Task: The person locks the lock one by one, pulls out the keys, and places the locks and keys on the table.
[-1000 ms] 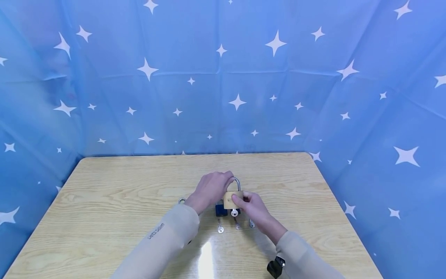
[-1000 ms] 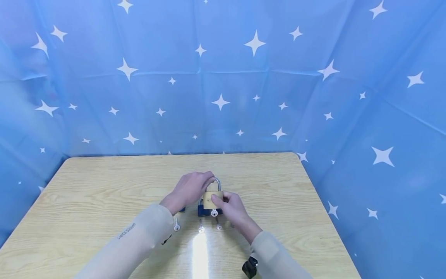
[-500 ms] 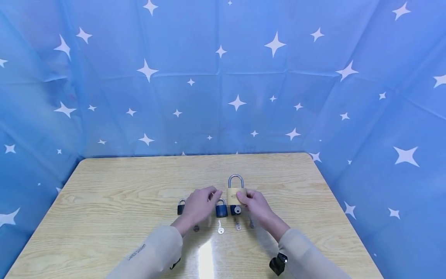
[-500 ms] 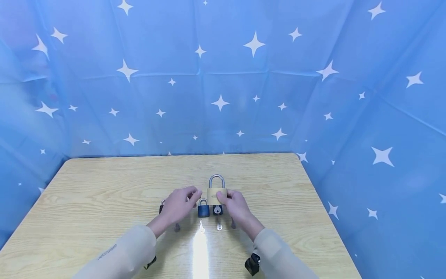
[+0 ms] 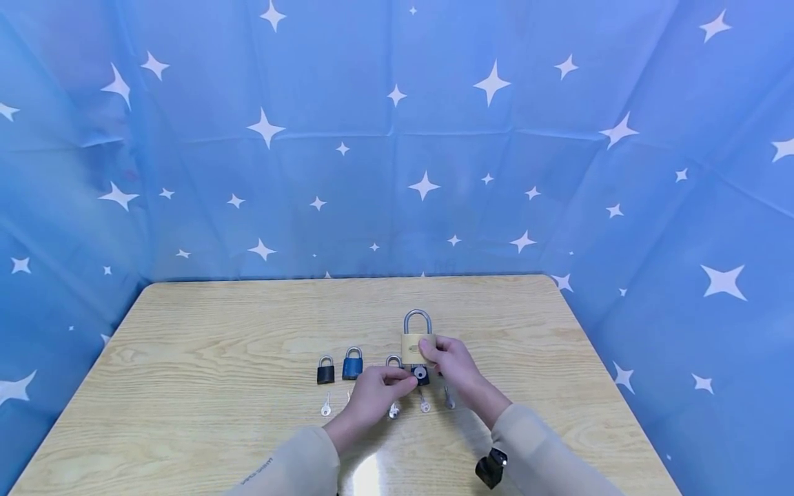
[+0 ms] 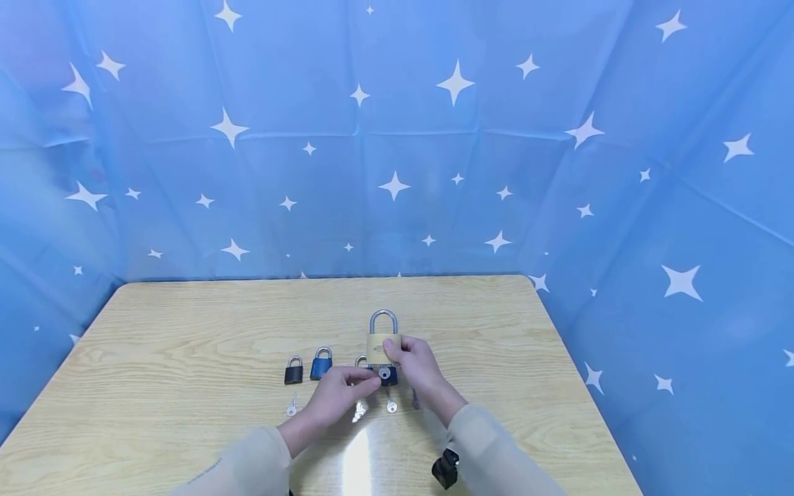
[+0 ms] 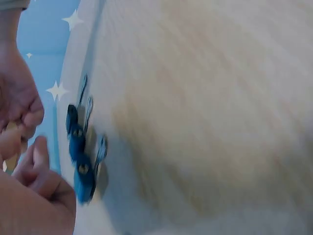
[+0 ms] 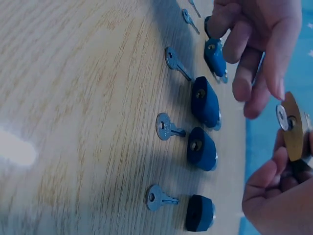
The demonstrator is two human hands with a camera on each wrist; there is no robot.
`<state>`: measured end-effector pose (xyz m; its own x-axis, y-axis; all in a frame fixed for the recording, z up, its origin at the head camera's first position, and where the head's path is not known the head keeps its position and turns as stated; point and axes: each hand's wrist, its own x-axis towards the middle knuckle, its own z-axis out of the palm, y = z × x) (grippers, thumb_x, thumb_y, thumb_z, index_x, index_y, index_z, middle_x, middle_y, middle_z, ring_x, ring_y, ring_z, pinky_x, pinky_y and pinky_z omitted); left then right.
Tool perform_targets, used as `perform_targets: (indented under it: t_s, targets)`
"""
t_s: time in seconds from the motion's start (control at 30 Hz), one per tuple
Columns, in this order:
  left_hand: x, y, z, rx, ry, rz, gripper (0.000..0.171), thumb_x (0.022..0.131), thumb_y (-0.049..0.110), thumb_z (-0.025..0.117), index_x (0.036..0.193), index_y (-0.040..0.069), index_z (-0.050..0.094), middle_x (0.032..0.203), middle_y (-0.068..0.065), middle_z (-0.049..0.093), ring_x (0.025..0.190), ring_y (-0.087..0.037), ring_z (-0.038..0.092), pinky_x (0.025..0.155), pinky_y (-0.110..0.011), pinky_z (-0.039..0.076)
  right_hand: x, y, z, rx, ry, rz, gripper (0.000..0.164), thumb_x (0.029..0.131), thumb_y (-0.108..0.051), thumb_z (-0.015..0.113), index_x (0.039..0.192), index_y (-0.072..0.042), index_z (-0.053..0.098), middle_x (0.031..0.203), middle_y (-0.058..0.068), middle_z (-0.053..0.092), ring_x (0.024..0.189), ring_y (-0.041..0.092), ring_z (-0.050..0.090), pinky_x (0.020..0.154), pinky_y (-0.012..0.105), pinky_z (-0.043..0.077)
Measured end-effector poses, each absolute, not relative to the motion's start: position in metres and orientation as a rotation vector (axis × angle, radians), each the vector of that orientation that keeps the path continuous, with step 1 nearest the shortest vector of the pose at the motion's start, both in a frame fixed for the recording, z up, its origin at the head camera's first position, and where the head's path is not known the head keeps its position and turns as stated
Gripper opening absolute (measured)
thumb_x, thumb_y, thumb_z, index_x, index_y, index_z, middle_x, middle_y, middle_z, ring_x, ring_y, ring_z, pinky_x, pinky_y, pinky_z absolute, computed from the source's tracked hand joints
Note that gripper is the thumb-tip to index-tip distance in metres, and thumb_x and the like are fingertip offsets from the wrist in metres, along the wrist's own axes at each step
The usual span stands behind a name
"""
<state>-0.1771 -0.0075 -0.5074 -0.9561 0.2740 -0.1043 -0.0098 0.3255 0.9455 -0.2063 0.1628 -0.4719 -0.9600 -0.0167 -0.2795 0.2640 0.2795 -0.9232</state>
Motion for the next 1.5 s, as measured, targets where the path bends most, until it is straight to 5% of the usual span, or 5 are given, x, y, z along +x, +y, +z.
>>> perform_targets:
  t_s: [0.17,0.33,0.7,1.5]
  targets:
    - [-0.175,0.0,-0.511,0.064,2.297,1.796,0.026,0.087,0.035,0.072,0.1,0.012,0.076,0.1,-0.002,0.074,0.088,-0.01,0.063,0.079,-0.031,0.051,-0.206,0.159,-0.473,0.251,2.296,-1.755,0.026,0.099,-0.026,0.055,0.087,-0.004,0.064,0.067,-0.004,0.042,0.066,0.015,0.04,0.063,0.027,0.035]
    - [-0.175,0.003,-0.513,-0.039,2.224,1.894,0.025,0.085,0.034,0.074,0.097,0.012,0.076,0.095,-0.002,0.075,0.085,-0.009,0.064,0.08,-0.031,0.049,-0.204,0.156,-0.473,0.247,2.275,-1.765,0.03,0.099,-0.028,0.056,0.1,0.0,0.067,0.072,-0.004,0.045,0.072,0.014,0.043,0.068,0.027,0.037]
    - [-0.174,0.006,-0.516,-0.153,2.084,2.014,0.024,0.084,0.027,0.075,0.097,0.007,0.074,0.091,-0.008,0.075,0.082,-0.018,0.067,0.056,-0.024,0.048,-0.205,0.151,-0.475,0.276,2.266,-1.796,0.03,0.098,-0.025,0.058,0.105,0.002,0.069,0.078,-0.004,0.056,0.074,0.011,0.045,0.071,0.027,0.038]
    - [-0.178,0.0,-0.513,-0.104,2.146,1.924,0.016,0.082,0.02,0.074,0.091,0.007,0.073,0.084,-0.003,0.074,0.085,-0.019,0.069,0.079,-0.028,0.051,-0.204,0.149,-0.479,0.335,2.254,-1.828,0.034,0.097,-0.028,0.06,0.104,0.005,0.067,0.075,-0.004,0.054,0.073,0.012,0.046,0.071,0.028,0.038]
